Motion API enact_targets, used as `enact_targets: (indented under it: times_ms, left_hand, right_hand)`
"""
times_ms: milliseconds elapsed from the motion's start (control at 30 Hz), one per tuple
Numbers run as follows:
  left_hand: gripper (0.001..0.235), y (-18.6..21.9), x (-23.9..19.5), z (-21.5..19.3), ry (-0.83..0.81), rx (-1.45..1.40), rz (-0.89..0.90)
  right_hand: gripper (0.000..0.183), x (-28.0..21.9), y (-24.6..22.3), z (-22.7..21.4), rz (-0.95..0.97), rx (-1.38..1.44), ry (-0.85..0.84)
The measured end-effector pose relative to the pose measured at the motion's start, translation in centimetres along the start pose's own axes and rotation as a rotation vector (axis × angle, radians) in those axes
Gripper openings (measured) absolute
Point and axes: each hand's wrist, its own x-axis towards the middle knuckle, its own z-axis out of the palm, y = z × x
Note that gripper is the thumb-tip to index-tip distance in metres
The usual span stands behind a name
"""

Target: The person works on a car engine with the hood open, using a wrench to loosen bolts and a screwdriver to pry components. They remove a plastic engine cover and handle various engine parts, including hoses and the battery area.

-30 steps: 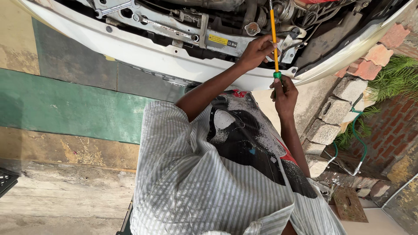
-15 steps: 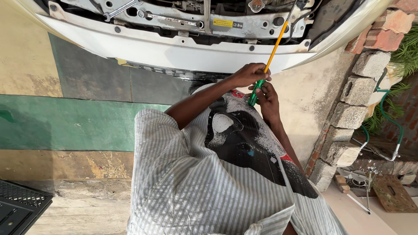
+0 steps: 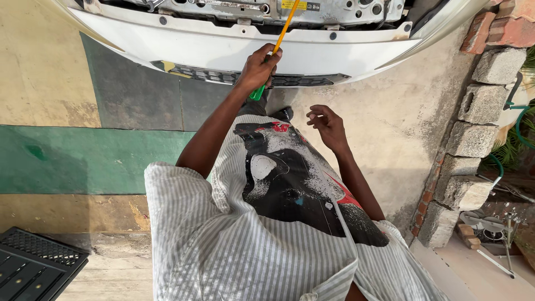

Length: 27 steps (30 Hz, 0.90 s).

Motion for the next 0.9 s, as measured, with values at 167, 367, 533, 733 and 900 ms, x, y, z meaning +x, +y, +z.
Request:
enact_targets:
  times_ms: [167, 367, 533, 733, 900]
  left_hand:
    - [0.032, 2.1, 1.1, -6.7, 0.033, 0.144, 0.000]
    - [0.051, 4.1, 5.3, -13.6, -0.053, 0.478, 0.070]
    - [0.045, 7.4, 11.9, -18.6, 0.046, 0.875, 0.330]
    - [0.048, 12.6, 17.7, -22.1, -0.045, 0.996, 0.372]
    - [0.043, 15.6, 20.0, -23.5, -0.102, 1.053, 0.368]
  right_hand:
    - [0.031, -0.4, -0.1, 2.9, 0.024, -0.080, -0.009]
    - [0.030, 2.6, -2.8, 5.6, 0.006, -0.151, 0.033]
    - [0.030, 6.4, -5.9, 7.6, 0.032, -0.102, 0.222]
    - [0.031, 7.3, -7.7, 11.1, 0.127, -0.027, 0.359]
    - [0.033, 7.8, -8.9, 13.9, 0.194, -0.081, 0.364]
